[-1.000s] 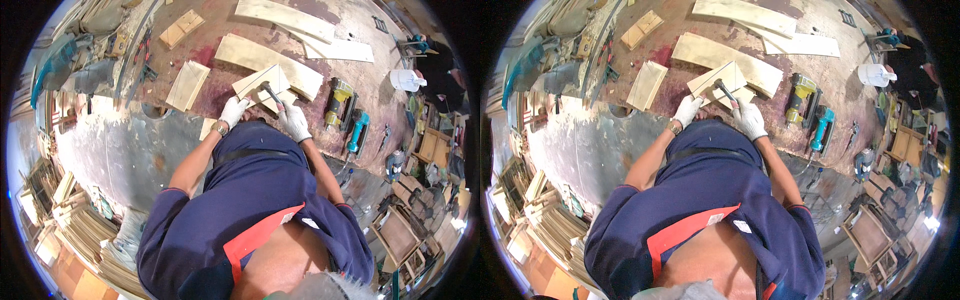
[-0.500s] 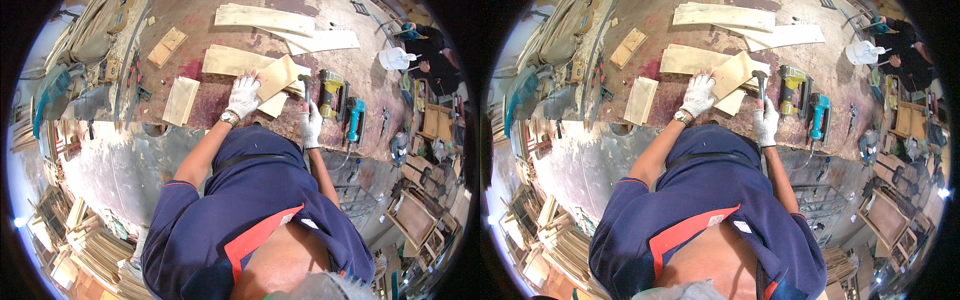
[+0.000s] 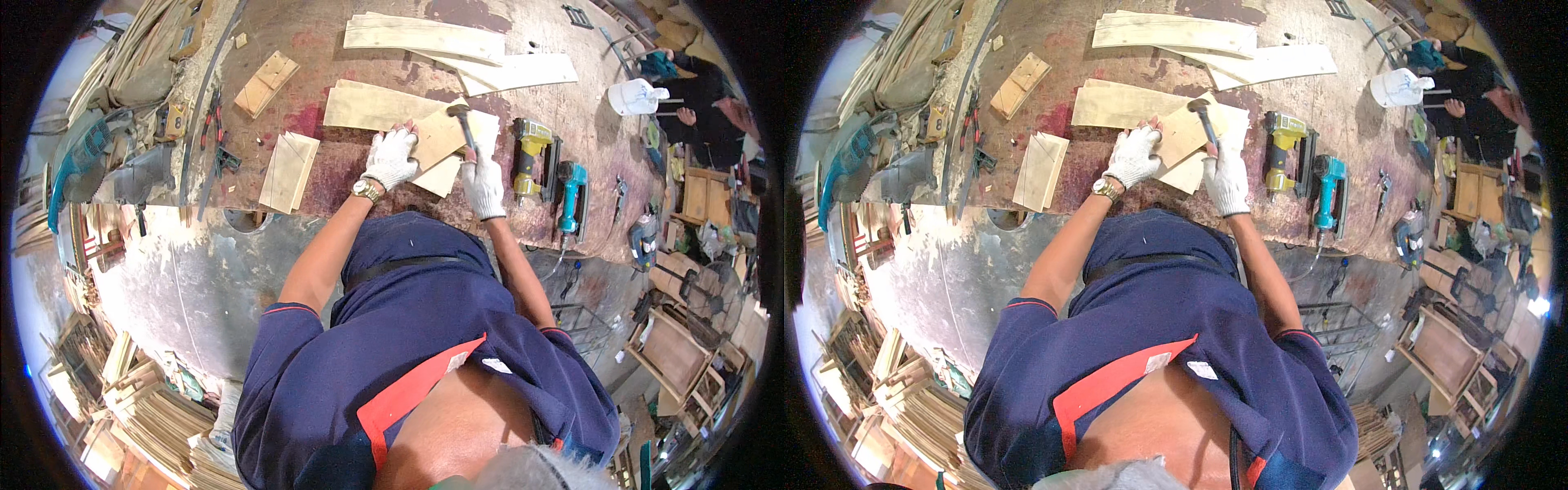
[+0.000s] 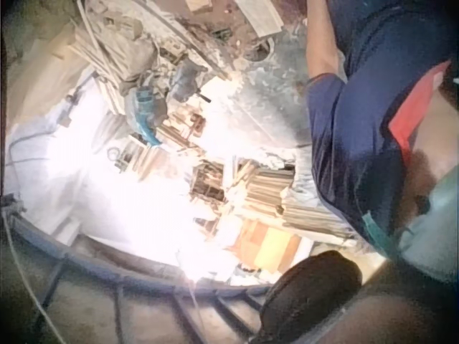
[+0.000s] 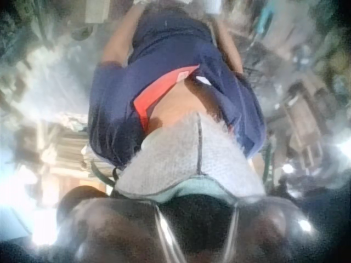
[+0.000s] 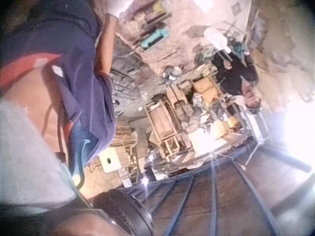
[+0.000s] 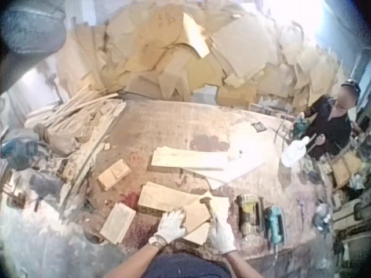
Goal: The person repeatedly aligns small wooden pieces on a workbench and secures them using a nail gun and a hammer. The person handles multiple pieces one at a time, tapping them with the hammer and driving nails with the nail gun.
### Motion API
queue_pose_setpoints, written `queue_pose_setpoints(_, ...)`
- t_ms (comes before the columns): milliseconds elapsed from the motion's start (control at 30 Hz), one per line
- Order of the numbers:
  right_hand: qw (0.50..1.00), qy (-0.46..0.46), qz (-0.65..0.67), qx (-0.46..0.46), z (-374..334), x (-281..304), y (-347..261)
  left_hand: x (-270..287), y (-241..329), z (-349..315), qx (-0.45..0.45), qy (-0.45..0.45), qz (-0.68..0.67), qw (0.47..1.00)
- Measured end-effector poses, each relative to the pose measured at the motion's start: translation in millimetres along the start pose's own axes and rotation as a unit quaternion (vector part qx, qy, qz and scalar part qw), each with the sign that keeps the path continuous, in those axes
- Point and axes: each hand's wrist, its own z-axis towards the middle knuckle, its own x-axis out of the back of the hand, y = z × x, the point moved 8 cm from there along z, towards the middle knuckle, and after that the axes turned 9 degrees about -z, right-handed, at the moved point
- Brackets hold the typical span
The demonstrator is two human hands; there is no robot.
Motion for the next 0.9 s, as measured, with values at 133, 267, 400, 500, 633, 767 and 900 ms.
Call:
queue_pose_setpoints(133,0.999,0.003,-0.049,-0.016,-7,-25,34,-3,-2,5,-0.033,0.051,-0.014,0.998)
queue_pose_setpoints(267,1.000,0.004,0.007,-0.012,-7,-13,15,-5,-10,6,0.015,-0.032,0.003,0.999)
queue_pose_setpoints(400,1.000,-0.006,-0.018,-0.016,-6,-32,33,-3,-7,10,0.002,-0.014,-0.002,1.000)
queue_pose_setpoints(500,0.999,-0.024,-0.022,-0.009,-2,-39,37,-4,-8,11,0.003,-0.024,-0.004,1.000)
queue_pose_setpoints(633,0.998,-0.027,0.042,-0.041,-14,-16,2,-8,-17,14,0.010,-0.047,-0.010,0.999)
queue_pose_setpoints(767,0.983,-0.178,0.028,0.018,-13,-72,28,-8,-16,13,-0.003,-0.017,-0.021,1.000)
queue_pose_setpoints(900,0.998,-0.039,0.005,0.040,-26,-27,-15,-8,-21,9,-0.007,-0.023,-0.023,0.999)
